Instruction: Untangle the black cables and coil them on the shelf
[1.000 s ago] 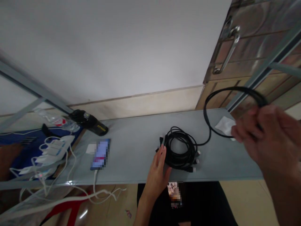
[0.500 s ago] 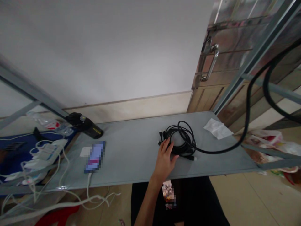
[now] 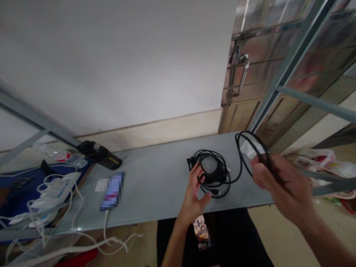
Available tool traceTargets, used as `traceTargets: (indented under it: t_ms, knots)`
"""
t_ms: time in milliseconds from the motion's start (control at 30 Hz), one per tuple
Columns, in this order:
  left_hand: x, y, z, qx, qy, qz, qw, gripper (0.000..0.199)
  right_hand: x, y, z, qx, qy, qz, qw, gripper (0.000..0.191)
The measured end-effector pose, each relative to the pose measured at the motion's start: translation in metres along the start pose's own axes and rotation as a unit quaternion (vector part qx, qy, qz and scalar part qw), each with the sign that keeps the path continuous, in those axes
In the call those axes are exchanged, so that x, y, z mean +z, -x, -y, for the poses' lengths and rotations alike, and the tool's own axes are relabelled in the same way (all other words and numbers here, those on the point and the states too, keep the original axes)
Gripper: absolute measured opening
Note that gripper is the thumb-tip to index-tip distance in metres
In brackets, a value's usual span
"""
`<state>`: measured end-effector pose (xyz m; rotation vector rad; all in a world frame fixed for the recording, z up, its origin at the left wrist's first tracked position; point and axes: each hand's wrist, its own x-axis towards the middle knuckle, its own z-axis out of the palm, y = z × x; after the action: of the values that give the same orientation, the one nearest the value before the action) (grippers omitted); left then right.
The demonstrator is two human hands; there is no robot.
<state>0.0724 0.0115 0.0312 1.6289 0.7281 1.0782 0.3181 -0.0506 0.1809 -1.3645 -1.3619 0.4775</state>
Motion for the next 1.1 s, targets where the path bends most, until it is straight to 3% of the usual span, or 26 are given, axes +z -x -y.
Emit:
traceTargets:
  t_ms: [100, 200, 267, 400, 567, 700, 767, 867, 967, 1033, 1100]
  knots:
    - [0.003, -0.007, 0.0, -0.017, 0.081, -0.037, 0.996, 0.076, 0.027, 0.012, -0.025, -0.009, 0.053, 0.086, 0.995, 0.031]
    - [0.009, -0.014, -0.012, -0.027, 0.127, -0.027, 0.991, 0.068, 0.051, 0.025, -0.054, 0.003, 0.091, 0.15, 0.985, 0.038]
    - [0.013, -0.018, -0.025, -0.035, 0.147, 0.005, 0.988, 0.061, 0.063, 0.032, -0.071, 0.015, 0.108, 0.163, 0.98, 0.039]
    - [0.02, -0.023, -0.045, -0.051, 0.167, 0.05, 0.983, 0.038, 0.069, 0.036, -0.091, 0.003, 0.098, 0.129, 0.987, 0.02]
    - [0.02, -0.024, -0.048, -0.087, 0.145, 0.064, 0.983, 0.043, 0.062, 0.028, -0.085, 0.014, 0.054, 0.082, 0.995, 0.024]
    - [0.016, -0.021, -0.05, -0.083, 0.133, 0.084, 0.984, 0.046, 0.058, 0.022, -0.075, 0.074, 0.023, 0.125, 0.989, 0.029]
    - [0.012, -0.017, -0.047, -0.067, 0.088, 0.087, 0.99, 0.047, 0.053, 0.02, -0.075, 0.087, 0.015, 0.116, 0.989, 0.032]
    - [0.001, -0.009, -0.029, -0.037, -0.084, 0.086, 0.992, 0.047, 0.039, 0.016, -0.081, 0.099, 0.004, 0.043, 0.994, 0.034]
    - [-0.011, 0.0, -0.001, 0.029, -0.24, 0.096, 0.966, 0.034, 0.017, 0.01, -0.081, 0.118, -0.091, -0.038, 0.988, 0.036]
    - [-0.015, 0.005, 0.017, 0.061, -0.277, 0.09, 0.955, 0.027, 0.001, 0.005, -0.074, 0.122, -0.179, -0.058, 0.974, 0.038]
    - [-0.017, 0.007, 0.029, 0.07, -0.293, 0.076, 0.951, 0.028, -0.013, 0.001, -0.064, 0.087, -0.198, -0.059, 0.975, 0.044]
